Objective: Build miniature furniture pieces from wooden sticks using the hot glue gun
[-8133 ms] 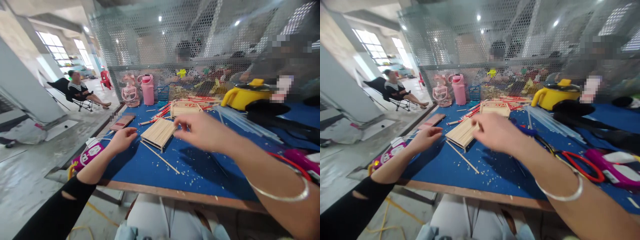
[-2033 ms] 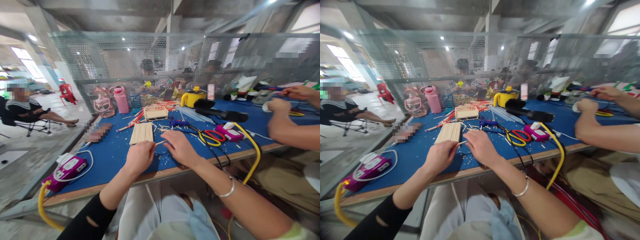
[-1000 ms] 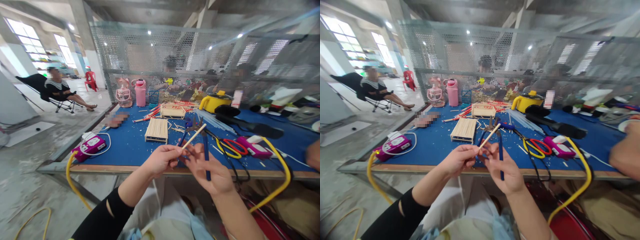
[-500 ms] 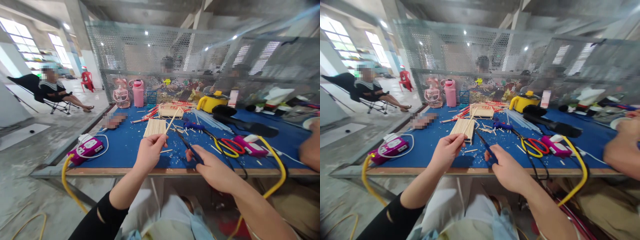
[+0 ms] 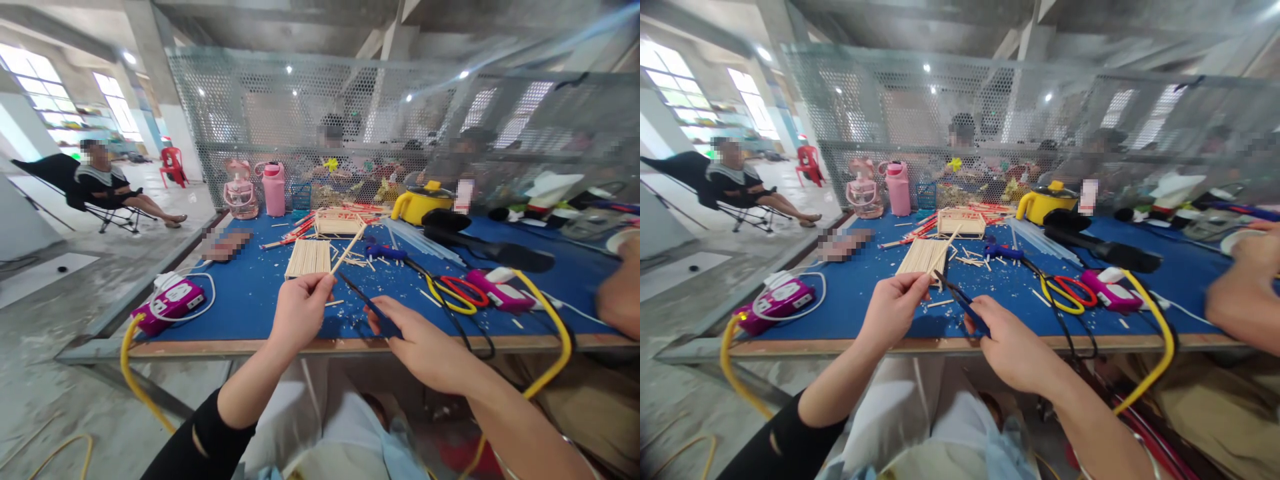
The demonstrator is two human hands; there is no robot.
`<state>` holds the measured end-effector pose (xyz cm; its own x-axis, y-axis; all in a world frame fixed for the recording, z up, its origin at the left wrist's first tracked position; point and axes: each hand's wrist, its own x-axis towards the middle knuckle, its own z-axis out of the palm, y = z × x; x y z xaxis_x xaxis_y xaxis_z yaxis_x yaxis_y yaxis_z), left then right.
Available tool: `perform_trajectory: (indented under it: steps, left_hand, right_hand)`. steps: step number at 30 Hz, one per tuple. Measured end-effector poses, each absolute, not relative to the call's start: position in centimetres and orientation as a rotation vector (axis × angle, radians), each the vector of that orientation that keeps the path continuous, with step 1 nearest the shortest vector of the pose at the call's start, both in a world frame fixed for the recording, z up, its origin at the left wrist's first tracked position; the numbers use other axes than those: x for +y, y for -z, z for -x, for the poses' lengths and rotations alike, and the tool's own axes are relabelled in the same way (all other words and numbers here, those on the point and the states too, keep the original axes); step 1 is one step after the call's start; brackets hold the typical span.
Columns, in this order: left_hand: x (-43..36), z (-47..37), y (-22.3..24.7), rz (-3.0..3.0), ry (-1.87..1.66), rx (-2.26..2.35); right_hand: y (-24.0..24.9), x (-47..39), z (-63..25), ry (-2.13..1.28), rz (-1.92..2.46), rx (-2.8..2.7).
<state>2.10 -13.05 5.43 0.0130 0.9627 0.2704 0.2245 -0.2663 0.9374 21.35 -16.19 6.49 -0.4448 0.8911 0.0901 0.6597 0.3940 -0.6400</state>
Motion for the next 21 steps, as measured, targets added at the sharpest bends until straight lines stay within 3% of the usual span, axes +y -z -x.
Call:
perform_trajectory:
  steps: [12, 21]
  left_hand:
    - [-13.8, -2.3, -5.1, -1.929, -1.290, 1.254]
    - [-13.4, -2.5, -5.4, -1.853, -1.300, 1.210]
  right_hand:
    - [-6.1, -16.7, -21.1, -0.639, 1.524, -2.049]
    - [-4.9, -14.6, -20.3, -0.473, 1.255, -2.148]
